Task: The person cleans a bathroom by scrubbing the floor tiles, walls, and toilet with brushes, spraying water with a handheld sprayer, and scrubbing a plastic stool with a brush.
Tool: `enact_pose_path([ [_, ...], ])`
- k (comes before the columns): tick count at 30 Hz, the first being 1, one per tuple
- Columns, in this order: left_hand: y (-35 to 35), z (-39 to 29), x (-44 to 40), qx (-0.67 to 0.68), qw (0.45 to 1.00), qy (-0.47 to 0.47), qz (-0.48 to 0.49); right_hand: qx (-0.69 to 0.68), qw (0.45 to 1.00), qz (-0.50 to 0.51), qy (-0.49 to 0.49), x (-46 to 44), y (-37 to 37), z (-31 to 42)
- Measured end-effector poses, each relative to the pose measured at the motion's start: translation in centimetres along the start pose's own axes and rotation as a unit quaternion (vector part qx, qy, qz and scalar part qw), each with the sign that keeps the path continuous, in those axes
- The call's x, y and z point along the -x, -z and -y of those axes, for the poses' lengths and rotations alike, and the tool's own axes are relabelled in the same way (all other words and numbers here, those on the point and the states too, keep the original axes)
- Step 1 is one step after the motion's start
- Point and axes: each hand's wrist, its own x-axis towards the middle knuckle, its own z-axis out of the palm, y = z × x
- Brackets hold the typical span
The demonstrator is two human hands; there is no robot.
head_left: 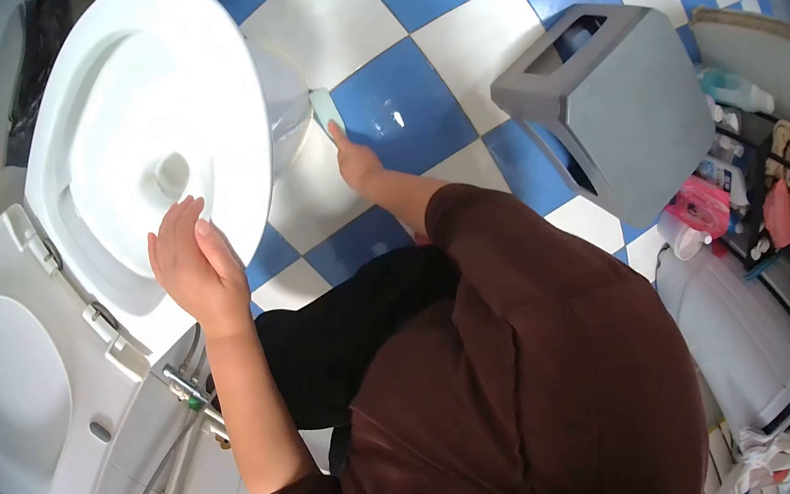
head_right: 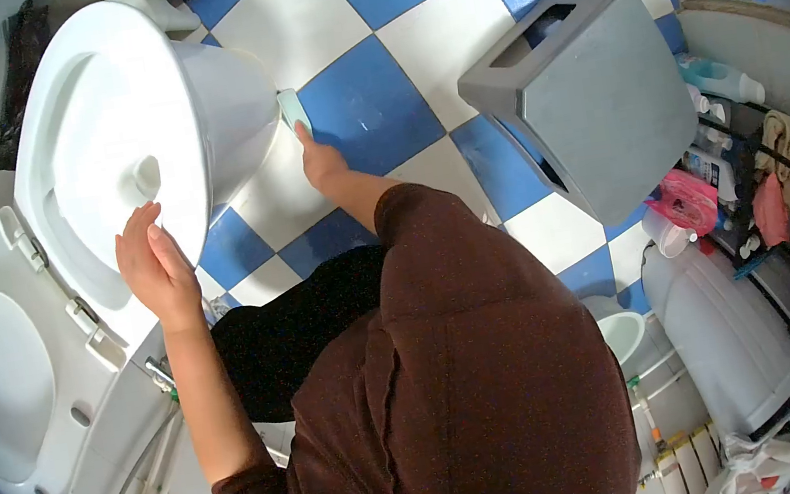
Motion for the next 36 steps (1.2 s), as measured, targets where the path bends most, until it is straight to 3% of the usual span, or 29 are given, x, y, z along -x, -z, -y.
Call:
enact_pose_path([
  [3, 0.1, -0.2, 0.0, -0.004, 1.0, -0.003, -0.005, 0.03, 0.996, -0.047, 0.075, -4.7, 0.9, -0.3],
  [6, 0.0, 0.1, 0.1, -0.003, 1.0, -0.008, -0.012, -0.003, 1.0, -0.031, 0.0, -4.8, 3.0, 4.1],
  [9, -0.2, 0.4, 0.2, 0.004, 1.0, -0.002, -0.021, -0.073, 0.993, -0.072, -0.055, -0.3, -3.4, 3.5],
  [12, -0.3, 0.7, 0.4, 0.006, 0.999, -0.001, -0.031, -0.077, 0.996, -0.02, -0.044, 2.9, -7.6, 0.5],
  [15, -0.3, 0.7, 0.4, 0.013, 0.999, -0.009, -0.043, -0.058, 0.997, -0.031, -0.036, 0.3, -3.2, 1.6],
  [18, -0.1, 0.3, 0.4, 0.02, 0.999, -0.012, -0.041, -0.202, 0.973, -0.027, -0.109, 1.5, -1.1, 6.4],
  [21, -0.2, 0.4, 0.5, 0.039, 0.998, -0.004, -0.042, -0.112, 0.989, -0.053, -0.077, 4.1, -11.3, 3.8],
  [24, -0.4, 1.0, 0.2, 0.051, 0.997, 0.0, -0.055, -0.095, 0.989, 0.057, -0.099, 6.3, -12.6, 3.9],
  [25, -0.3, 0.8, 0.3, 0.05, 0.997, -0.002, -0.057, -0.09, 0.993, 0.005, -0.072, 6.2, -12.0, 4.4],
  [27, -0.4, 0.9, 0.5, 0.05, 0.997, -0.002, -0.065, -0.26, 0.958, -0.013, -0.123, 4.7, -7.2, 6.7],
  [29, -0.7, 1.0, 0.6, 0.052, 0.996, 0.0, -0.077, -0.316, 0.938, -0.044, -0.136, 3.6, -6.3, 8.0],
  [31, -0.6, 1.0, 0.5, 0.05, 0.996, 0.004, -0.068, -0.262, 0.954, -0.094, -0.113, 1.7, -10.1, 7.1],
  [33, -0.5, 1.0, 0.6, 0.052, 0.997, 0.007, -0.064, -0.297, 0.942, -0.037, -0.151, 1.9, -14.4, 4.3],
  [35, -0.5, 0.9, 0.6, 0.055, 0.996, 0.007, -0.067, -0.15, 0.984, -0.048, -0.082, 2.4, -14.5, 3.0],
  [36, -0.4, 0.9, 0.7, 0.052, 0.997, 0.005, -0.064, -0.142, 0.985, -0.038, -0.091, 1.7, -12.4, 2.8],
])
